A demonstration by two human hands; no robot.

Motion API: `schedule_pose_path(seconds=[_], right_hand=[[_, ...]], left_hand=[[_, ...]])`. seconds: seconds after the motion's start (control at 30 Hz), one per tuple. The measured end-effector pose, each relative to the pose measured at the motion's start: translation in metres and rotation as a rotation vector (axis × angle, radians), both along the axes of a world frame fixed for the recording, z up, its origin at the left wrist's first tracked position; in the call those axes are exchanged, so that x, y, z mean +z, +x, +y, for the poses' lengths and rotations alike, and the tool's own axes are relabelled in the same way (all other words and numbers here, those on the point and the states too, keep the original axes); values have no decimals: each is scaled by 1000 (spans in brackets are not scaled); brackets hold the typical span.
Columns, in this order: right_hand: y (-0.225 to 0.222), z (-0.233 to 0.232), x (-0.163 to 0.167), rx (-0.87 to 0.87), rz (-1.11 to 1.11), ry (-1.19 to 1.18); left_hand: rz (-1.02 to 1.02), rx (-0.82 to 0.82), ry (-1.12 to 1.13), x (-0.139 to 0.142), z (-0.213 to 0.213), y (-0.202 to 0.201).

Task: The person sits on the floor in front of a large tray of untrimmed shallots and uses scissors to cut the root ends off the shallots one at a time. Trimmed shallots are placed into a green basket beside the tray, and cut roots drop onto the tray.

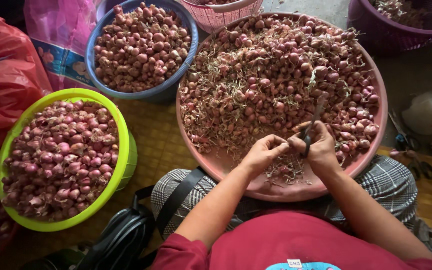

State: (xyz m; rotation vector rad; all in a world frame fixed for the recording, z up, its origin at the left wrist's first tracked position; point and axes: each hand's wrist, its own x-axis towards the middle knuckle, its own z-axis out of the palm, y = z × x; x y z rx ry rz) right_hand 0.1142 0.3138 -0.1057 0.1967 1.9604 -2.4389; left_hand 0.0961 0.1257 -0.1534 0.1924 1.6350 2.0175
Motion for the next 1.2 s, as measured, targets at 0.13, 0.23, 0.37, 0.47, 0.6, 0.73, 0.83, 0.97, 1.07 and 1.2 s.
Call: schedule_pose_path(seconds=[0.13, 0.23, 0.37, 0.47, 0.6, 0.73, 0.83, 0.97, 1.07, 1.2], right_hand=[[-2, 18, 24, 103, -21, 393], [5, 23, 38, 332, -140, 729], [19, 18, 40, 440, -269, 815], [18, 21, 32, 401, -208, 800], [18, 27, 18, 375, -307, 771], [18, 28, 8, 328, -320, 633], [15, 32, 10, 308, -264, 616], [13, 29, 16, 300, -201, 649], [17, 21, 18, 333, -226, 696], [21, 8, 17, 418, -229, 642]], left_hand=[[-88, 100, 56, 5, -5, -3], [-53, 163, 96, 8, -8, -6], [7, 182, 170, 9, -6, -6], [-18, 183, 171, 10, -6, -6], [19, 176, 69, 12, -11, -5], [41, 177, 86, 15, -11, -4], [-128, 224, 185, 14, -10, -7], [-267, 277, 371, 7, -12, -14], [-313, 323, 442, -1, -12, -17], [-378, 359, 449, -13, -13, -16]])
